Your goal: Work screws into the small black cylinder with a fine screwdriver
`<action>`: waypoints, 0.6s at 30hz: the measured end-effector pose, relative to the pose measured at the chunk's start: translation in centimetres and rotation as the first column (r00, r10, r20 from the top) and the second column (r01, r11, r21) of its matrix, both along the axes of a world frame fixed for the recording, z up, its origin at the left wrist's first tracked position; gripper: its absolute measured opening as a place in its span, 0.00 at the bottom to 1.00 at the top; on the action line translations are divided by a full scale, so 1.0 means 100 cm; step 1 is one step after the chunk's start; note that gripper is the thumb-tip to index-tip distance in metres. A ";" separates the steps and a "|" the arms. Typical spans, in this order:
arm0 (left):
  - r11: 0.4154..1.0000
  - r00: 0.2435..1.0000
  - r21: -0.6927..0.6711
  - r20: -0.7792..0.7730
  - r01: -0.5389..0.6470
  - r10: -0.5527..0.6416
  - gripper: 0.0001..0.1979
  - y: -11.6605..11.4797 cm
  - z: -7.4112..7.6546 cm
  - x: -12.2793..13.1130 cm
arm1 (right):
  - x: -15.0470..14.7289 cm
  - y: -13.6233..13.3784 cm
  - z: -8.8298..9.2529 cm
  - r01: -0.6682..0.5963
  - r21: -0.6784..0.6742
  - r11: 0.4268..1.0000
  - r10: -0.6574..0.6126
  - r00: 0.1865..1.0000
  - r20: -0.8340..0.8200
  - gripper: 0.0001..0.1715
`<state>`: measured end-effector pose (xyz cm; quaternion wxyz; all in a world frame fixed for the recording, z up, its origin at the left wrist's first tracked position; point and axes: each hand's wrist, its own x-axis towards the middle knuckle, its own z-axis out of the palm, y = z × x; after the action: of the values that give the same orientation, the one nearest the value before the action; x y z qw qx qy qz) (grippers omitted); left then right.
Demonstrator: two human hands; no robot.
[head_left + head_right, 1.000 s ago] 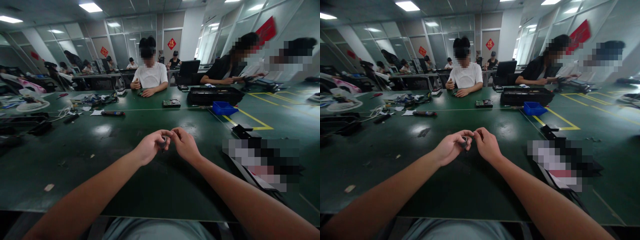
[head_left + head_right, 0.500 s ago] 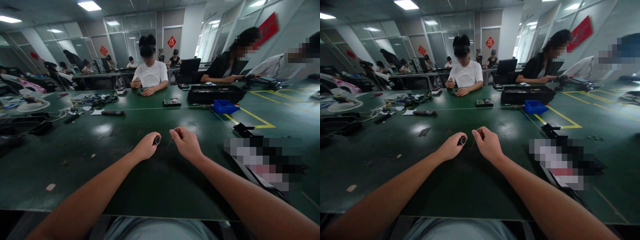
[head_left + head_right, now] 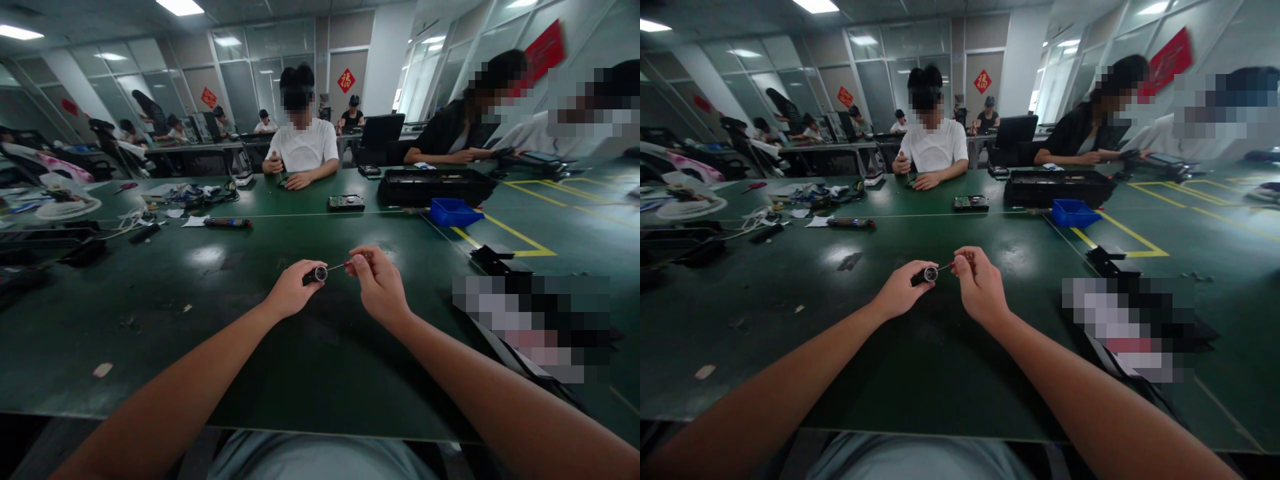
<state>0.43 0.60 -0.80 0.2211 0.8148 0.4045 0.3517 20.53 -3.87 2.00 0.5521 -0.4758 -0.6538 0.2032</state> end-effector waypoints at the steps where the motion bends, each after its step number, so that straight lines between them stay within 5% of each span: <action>1: 1.000 1.000 -0.008 0.008 0.000 0.000 0.18 0.000 -0.001 0.000 | 0.000 0.000 0.000 -0.008 -0.001 1.000 0.008 1.000 -0.001 0.12; 6: 0.999 0.998 -0.044 0.047 -0.032 0.034 0.20 -0.001 -0.001 -0.001 | 0.000 -0.001 0.001 -0.024 0.007 1.000 0.024 1.000 0.008 0.11; 12: 0.997 0.996 -0.062 0.072 -0.051 0.055 0.21 -0.001 0.000 -0.001 | 0.001 0.002 0.004 0.098 -0.001 0.995 -0.098 0.995 0.015 0.12; 18: 0.999 0.999 -0.024 0.023 -0.040 0.041 0.22 -0.001 -0.002 -0.003 | 0.004 0.000 0.010 0.168 0.047 0.985 -0.174 0.965 0.195 0.21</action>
<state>0.11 0.50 -1.02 0.2284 0.7995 0.4224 0.3608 20.93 -3.88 2.96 0.5066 -0.5401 -0.6651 0.0964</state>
